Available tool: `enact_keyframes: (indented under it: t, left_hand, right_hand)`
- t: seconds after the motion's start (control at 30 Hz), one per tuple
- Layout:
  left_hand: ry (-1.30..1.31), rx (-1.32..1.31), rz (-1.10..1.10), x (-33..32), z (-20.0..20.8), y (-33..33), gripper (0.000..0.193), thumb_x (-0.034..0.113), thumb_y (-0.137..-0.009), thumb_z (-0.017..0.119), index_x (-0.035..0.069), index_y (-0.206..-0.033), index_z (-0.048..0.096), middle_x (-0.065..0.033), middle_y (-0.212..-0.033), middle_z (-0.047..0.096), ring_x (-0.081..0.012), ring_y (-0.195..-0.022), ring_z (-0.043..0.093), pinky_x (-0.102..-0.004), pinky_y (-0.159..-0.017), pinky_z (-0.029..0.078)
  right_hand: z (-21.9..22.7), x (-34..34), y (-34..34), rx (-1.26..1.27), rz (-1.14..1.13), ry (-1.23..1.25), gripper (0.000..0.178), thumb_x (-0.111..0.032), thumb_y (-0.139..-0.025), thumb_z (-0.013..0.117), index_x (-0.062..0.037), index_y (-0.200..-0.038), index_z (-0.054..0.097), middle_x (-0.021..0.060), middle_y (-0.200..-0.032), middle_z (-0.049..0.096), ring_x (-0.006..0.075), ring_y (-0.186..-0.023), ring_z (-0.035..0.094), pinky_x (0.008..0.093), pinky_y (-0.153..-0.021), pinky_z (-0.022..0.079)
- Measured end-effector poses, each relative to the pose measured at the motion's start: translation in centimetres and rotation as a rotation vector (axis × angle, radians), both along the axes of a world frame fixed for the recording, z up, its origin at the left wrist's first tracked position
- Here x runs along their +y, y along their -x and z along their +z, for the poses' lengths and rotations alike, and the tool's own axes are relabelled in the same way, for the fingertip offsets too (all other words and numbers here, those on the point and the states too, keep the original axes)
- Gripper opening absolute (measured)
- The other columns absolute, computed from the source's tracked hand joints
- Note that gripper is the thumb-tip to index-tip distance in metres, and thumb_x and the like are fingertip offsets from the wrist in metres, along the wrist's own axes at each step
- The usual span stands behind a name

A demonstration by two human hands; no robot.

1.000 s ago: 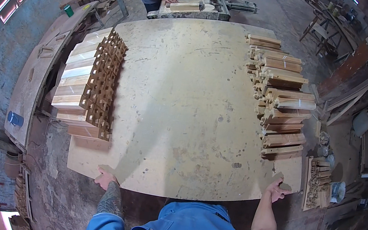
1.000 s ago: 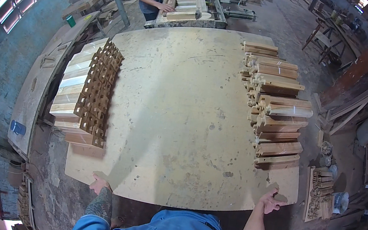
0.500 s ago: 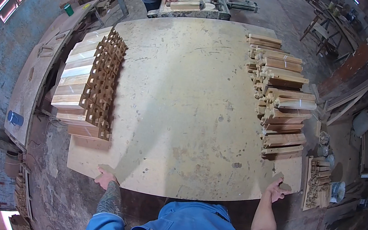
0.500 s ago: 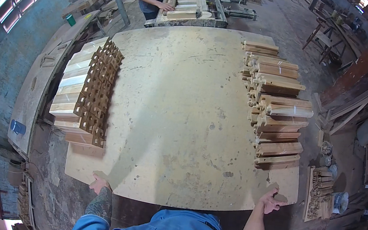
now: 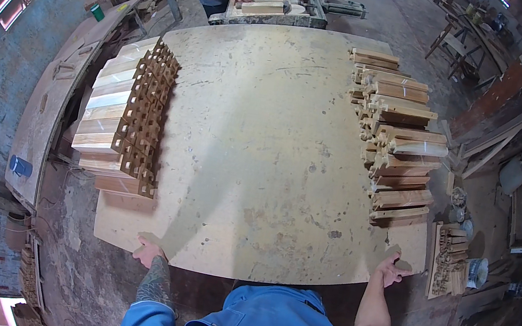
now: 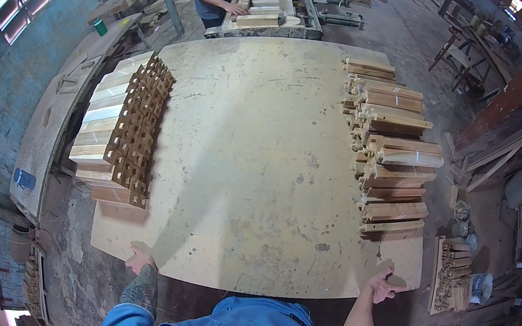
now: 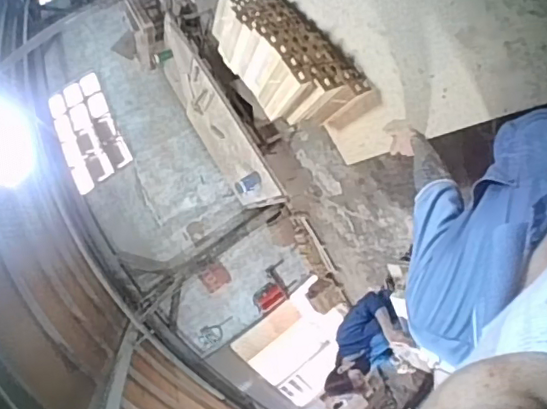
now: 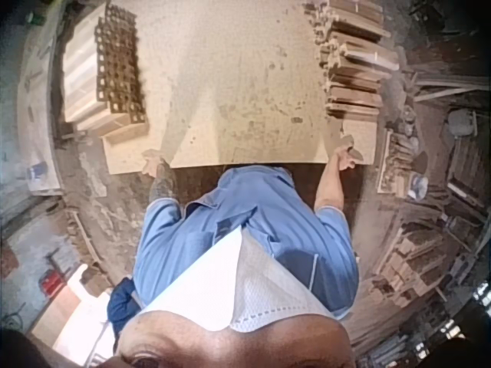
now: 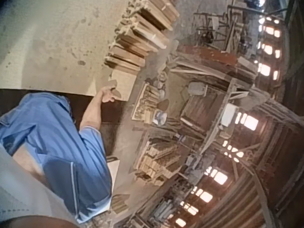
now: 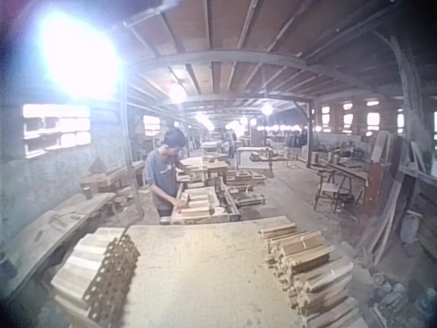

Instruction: The person receives wooden rails, fits wooden legs and side pieces together with a coworker to assemble rectangular frames, and sets the finished assemblies aside.

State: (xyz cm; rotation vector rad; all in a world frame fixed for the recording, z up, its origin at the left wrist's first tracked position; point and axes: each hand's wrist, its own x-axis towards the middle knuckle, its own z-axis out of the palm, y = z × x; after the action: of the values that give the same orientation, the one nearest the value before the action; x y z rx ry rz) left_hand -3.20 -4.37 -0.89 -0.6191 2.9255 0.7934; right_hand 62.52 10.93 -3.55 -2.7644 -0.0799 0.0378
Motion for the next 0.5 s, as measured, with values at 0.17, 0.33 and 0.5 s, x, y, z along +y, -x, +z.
enact_keyframes:
  t: [0.17,0.33,0.5]
  left_hand:
    - [0.001,-0.005,-0.015,-0.02,0.1,-0.02,0.083,0.069,-0.088,0.04,-0.007,-0.118,0.038,-0.0353,-0.106,0.061,-0.0473,-0.101,0.062,-0.0535,-0.087,0.049]
    - [0.022,0.012,-0.01,0.03,-0.18,-0.03,0.082,0.069,-0.088,0.04,-0.007,-0.117,0.039,-0.0349,-0.105,0.061,-0.0472,-0.1,0.062,-0.0535,-0.086,0.05]
    - [0.038,0.028,-0.004,-0.04,-0.67,0.26,0.081,0.069,-0.088,0.041,-0.006,-0.116,0.039,-0.0347,-0.104,0.061,-0.0476,-0.099,0.063,-0.054,-0.085,0.051]
  right_hand:
    - [-0.14,-0.11,-0.05,0.001,0.014,-0.033,0.105,-0.075,-0.074,0.047,-0.0151,-0.154,0.015,0.0237,-0.127,0.048,0.0384,-0.103,0.061,0.0474,-0.081,0.051]
    - [-0.45,-0.13,-0.16,-0.005,0.026,-0.007,0.106,-0.076,-0.073,0.048,-0.0153,-0.154,0.015,0.0237,-0.127,0.048,0.038,-0.105,0.061,0.0467,-0.082,0.051]
    - [-0.5,-0.06,-0.15,-0.012,0.011,-0.021,0.106,-0.075,-0.073,0.049,-0.0147,-0.153,0.016,0.0243,-0.127,0.048,0.0378,-0.106,0.061,0.0467,-0.083,0.051]
